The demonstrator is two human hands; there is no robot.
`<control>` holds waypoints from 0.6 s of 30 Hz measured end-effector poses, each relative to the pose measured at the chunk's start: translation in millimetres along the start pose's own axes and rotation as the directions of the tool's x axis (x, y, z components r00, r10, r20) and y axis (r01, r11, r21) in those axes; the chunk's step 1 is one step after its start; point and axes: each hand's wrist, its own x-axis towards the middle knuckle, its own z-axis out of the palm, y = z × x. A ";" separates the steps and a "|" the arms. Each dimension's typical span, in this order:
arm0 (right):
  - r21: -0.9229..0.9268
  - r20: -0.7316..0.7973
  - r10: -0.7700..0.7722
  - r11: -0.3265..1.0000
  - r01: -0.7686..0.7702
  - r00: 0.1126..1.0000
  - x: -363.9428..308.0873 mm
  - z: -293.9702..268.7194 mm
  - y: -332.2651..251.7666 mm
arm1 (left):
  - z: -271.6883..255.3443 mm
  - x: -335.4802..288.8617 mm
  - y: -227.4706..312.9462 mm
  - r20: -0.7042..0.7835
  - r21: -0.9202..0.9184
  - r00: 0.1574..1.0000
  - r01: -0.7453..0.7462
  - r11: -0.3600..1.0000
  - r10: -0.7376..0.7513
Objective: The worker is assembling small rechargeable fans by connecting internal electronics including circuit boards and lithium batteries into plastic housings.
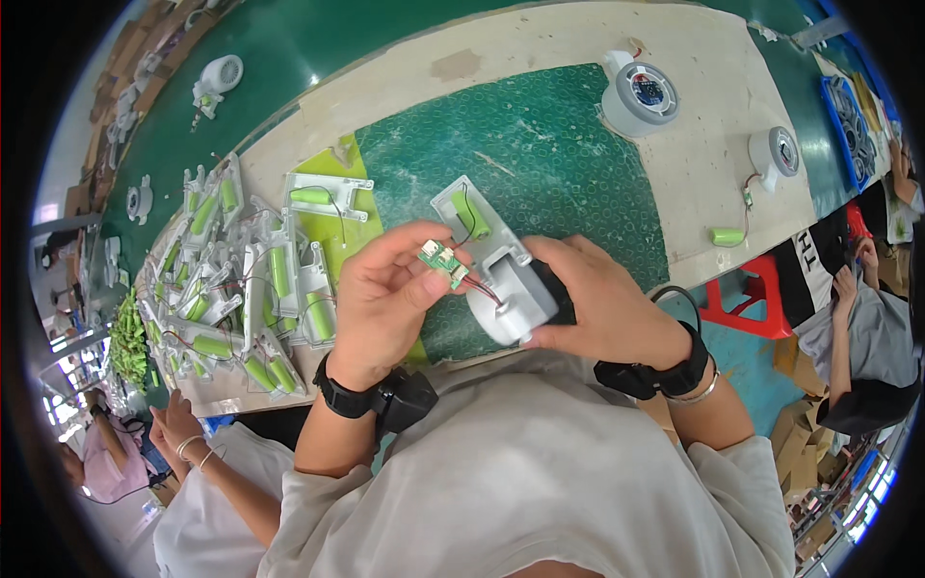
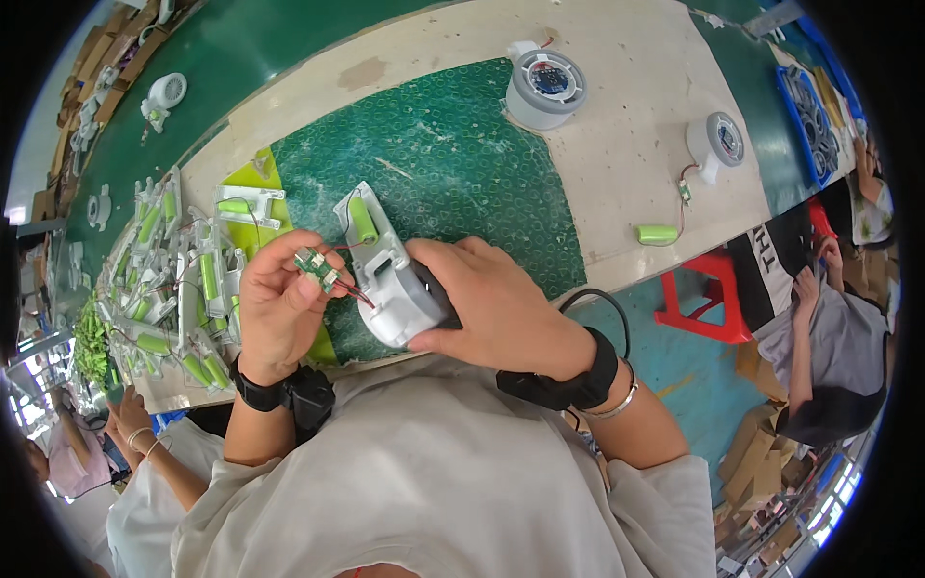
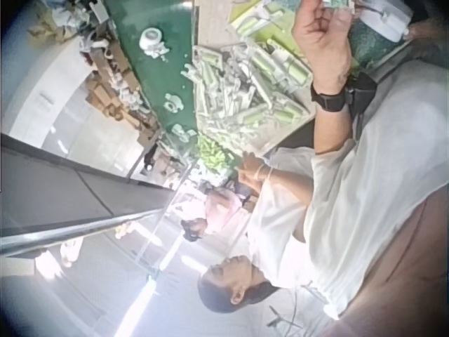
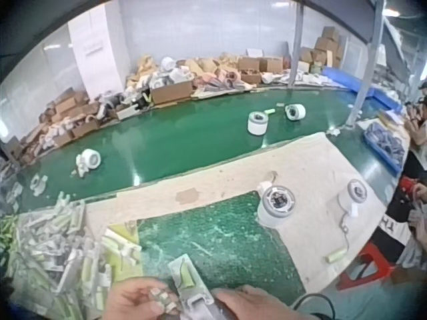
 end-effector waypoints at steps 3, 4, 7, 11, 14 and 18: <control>-0.052 -0.119 -0.133 0.990 0.128 0.984 -3.2 7.4 1.1 | 3.6 -2.9 1.6 0.002 0.026 1.000 -0.025 0.999 0.025; -0.055 -0.120 -0.134 0.990 0.128 0.984 -4.9 5.8 -1.6 | 6.1 -4.1 3.3 -0.012 0.010 0.999 -0.030 1.000 0.030; 0.032 -0.273 -0.183 0.980 0.199 0.944 -10.5 -9.8 -17.8 | 12.7 -9.6 13.9 -0.071 -0.072 0.995 -0.074 0.995 0.069; -0.118 -0.351 -0.336 0.942 0.315 0.874 -14.4 -26.9 -43.3 | 26.4 -15.7 30.2 -0.153 0.005 0.985 -0.080 0.997 0.080; -0.203 -0.462 -0.557 0.824 0.529 0.690 -14.1 -25.3 -54.5 | 31.8 -28.8 42.9 -0.246 0.062 0.907 -0.338 0.939 0.343; -0.249 -0.471 -0.718 0.666 0.704 0.513 -15.2 -37.6 -90.2 | 5.5 -47.8 69.1 -0.169 -0.429 0.940 -0.342 0.836 0.298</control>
